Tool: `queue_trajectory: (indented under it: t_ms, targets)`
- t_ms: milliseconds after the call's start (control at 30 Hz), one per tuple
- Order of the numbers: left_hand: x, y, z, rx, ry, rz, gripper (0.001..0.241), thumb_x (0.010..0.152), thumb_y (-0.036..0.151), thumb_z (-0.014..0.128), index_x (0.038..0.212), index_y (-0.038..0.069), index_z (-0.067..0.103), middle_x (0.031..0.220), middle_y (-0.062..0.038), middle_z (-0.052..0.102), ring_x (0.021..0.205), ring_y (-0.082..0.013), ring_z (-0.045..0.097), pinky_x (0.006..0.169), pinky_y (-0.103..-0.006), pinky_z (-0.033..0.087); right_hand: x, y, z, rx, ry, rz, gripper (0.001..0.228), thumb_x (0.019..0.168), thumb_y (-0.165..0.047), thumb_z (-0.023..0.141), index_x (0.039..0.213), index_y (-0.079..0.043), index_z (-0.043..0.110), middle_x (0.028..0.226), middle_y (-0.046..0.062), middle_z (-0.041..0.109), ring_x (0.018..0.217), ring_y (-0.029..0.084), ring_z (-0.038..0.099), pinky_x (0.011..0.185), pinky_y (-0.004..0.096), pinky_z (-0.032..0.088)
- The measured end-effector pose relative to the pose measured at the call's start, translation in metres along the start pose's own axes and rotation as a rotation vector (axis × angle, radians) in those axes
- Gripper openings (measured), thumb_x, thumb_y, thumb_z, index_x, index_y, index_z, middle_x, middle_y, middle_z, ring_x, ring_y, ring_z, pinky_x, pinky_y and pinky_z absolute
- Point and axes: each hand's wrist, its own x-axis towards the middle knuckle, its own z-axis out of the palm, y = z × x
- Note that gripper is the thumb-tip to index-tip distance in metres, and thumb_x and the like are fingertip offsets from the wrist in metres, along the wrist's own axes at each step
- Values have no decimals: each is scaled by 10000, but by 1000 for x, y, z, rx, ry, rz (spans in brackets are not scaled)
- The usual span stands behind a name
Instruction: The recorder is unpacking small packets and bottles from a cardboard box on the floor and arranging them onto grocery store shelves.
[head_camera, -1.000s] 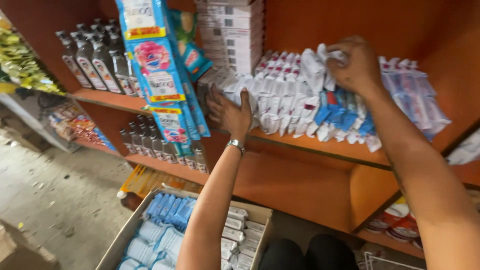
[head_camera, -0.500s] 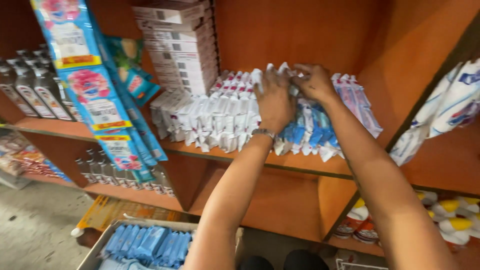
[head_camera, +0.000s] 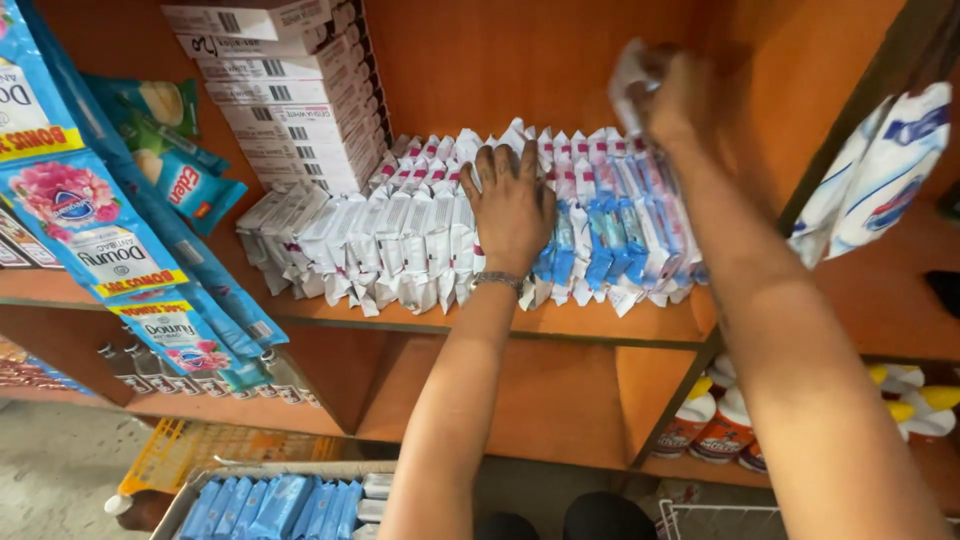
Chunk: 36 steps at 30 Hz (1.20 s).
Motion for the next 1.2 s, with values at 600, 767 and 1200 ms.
queue_trajectory:
  t_ms: [600,767,1200]
  targets:
    - [-2,-2,1,-42,33,-7,591,856,221,666,1426,122,544,1280,-121,584,1353,-380,423,1134,-651,273,-14,69,37,-729,200,-84,187,949,-6,604,1091,10,724,1078,302,707,890,454,715,708,489,593]
    - [-4,-2,3,-41,56,-20,543,881,226,655,1406,115,565,1260,-121,598,1344,-374,438,1114,-648,290,-29,37,27,-1016,121,-177,186,845,-79,648,935,-35,805,1120,131,737,1291,412,561,659,456,595]
    - [-4,-5,7,-8,105,-38,452,958,300,644,1381,149,596,1260,-112,630,1331,-340,481,1136,-660,264,-51,51,51,-779,290,-204,483,890,-134,588,1330,43,680,1382,232,580,1238,497,508,973,582,425]
